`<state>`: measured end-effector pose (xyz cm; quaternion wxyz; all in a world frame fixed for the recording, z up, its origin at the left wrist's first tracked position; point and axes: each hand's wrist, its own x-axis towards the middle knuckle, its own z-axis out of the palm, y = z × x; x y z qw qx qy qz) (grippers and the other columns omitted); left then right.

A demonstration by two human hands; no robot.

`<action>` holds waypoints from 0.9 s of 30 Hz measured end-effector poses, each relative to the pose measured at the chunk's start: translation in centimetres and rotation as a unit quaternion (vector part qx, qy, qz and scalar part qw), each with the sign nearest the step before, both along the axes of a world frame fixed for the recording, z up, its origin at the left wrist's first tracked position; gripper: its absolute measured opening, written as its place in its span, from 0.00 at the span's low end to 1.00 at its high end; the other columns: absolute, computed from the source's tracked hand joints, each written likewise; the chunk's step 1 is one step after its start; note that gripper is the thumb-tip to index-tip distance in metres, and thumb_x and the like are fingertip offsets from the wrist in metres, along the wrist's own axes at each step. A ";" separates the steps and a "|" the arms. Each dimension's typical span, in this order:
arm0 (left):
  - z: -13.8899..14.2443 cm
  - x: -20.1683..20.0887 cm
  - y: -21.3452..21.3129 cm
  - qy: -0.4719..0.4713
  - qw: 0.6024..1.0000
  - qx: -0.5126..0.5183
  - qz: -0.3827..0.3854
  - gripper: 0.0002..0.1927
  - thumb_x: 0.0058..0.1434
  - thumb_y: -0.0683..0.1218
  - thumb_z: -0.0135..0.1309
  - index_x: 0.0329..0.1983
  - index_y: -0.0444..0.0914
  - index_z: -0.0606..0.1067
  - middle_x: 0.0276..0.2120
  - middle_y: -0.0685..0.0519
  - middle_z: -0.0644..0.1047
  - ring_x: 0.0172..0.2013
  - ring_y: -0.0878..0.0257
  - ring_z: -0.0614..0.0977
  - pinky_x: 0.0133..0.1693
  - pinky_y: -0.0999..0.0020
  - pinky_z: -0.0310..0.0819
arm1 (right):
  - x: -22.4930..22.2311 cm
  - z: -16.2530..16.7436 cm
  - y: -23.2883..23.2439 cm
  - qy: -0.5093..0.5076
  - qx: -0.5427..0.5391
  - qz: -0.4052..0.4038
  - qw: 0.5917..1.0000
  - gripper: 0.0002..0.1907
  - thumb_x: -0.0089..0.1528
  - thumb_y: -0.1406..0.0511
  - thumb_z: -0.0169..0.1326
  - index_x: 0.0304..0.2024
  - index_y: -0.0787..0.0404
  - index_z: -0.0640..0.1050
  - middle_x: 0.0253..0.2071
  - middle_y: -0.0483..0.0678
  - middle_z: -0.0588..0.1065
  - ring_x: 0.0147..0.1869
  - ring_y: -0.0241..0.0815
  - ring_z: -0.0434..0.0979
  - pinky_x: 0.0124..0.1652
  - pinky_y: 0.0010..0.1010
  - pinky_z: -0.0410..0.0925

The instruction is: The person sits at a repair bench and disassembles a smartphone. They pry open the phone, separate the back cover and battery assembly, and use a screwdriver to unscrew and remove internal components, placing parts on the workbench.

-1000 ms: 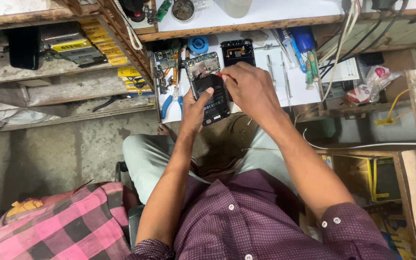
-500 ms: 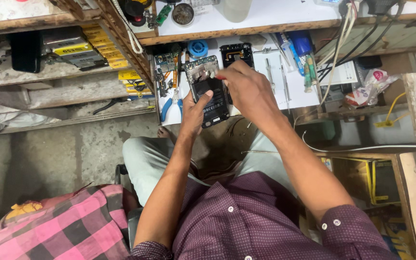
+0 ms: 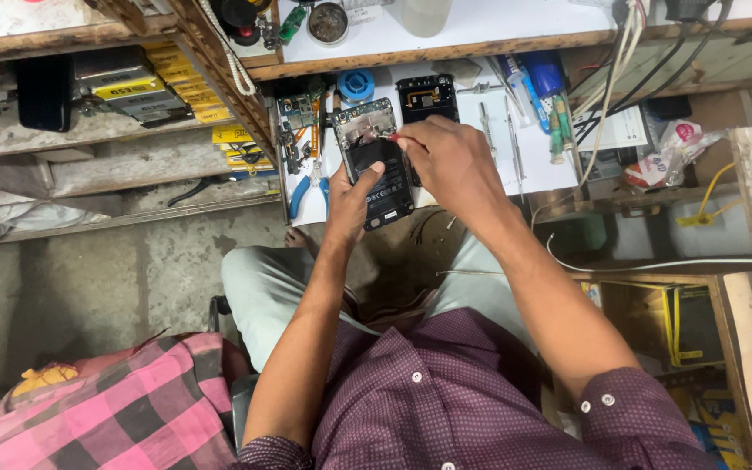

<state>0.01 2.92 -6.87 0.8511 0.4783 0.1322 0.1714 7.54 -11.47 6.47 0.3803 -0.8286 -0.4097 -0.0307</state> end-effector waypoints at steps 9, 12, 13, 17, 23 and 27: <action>-0.2 0.0 0.0 -0.012 1.000 -0.014 0.001 0.20 0.66 0.43 0.58 0.60 0.33 0.72 0.47 0.53 0.79 0.44 0.68 0.80 0.47 0.71 0.77 | -0.2 0.0 0.0 0.000 0.022 0.017 1.000 0.08 0.64 0.72 0.57 0.47 0.65 0.81 0.42 0.56 0.79 0.42 0.55 0.82 0.40 0.40 0.73; -0.1 0.0 0.0 -0.009 1.000 -0.010 -0.001 0.19 0.67 0.43 0.58 0.59 0.32 0.73 0.46 0.53 0.80 0.44 0.67 0.80 0.47 0.70 0.77 | -0.1 0.0 0.0 0.022 0.001 -0.003 1.000 0.09 0.64 0.71 0.59 0.48 0.65 0.81 0.41 0.55 0.79 0.41 0.55 0.82 0.39 0.40 0.73; -0.1 0.0 0.1 -0.005 1.000 -0.010 -0.001 0.19 0.67 0.43 0.58 0.59 0.33 0.73 0.46 0.53 0.80 0.43 0.67 0.81 0.47 0.70 0.78 | -0.2 0.0 0.0 0.030 0.003 -0.001 1.000 0.09 0.64 0.72 0.57 0.47 0.64 0.81 0.41 0.56 0.79 0.41 0.55 0.82 0.39 0.40 0.73; -0.1 -0.1 0.0 0.005 1.000 -0.019 -0.004 0.18 0.67 0.43 0.58 0.58 0.33 0.74 0.44 0.53 0.80 0.40 0.67 0.81 0.42 0.69 0.79 | -0.1 0.2 0.0 0.015 0.008 0.002 1.000 0.07 0.66 0.70 0.60 0.47 0.64 0.81 0.41 0.55 0.80 0.41 0.55 0.82 0.40 0.40 0.73; -0.2 -0.1 0.1 0.000 1.000 -0.012 -0.004 0.17 0.67 0.42 0.57 0.57 0.33 0.74 0.44 0.53 0.80 0.40 0.68 0.81 0.43 0.70 0.79 | -0.2 0.3 0.1 0.033 0.003 -0.006 0.999 0.06 0.66 0.70 0.59 0.44 0.65 0.82 0.38 0.55 0.80 0.39 0.53 0.82 0.37 0.39 0.73; -0.3 -0.1 0.0 -0.004 1.000 -0.023 -0.008 0.17 0.67 0.43 0.57 0.57 0.33 0.74 0.43 0.53 0.80 0.40 0.68 0.81 0.42 0.70 0.79 | -0.1 0.1 0.0 0.022 0.028 -0.001 0.999 0.08 0.64 0.71 0.59 0.46 0.65 0.82 0.39 0.56 0.80 0.40 0.53 0.82 0.38 0.38 0.73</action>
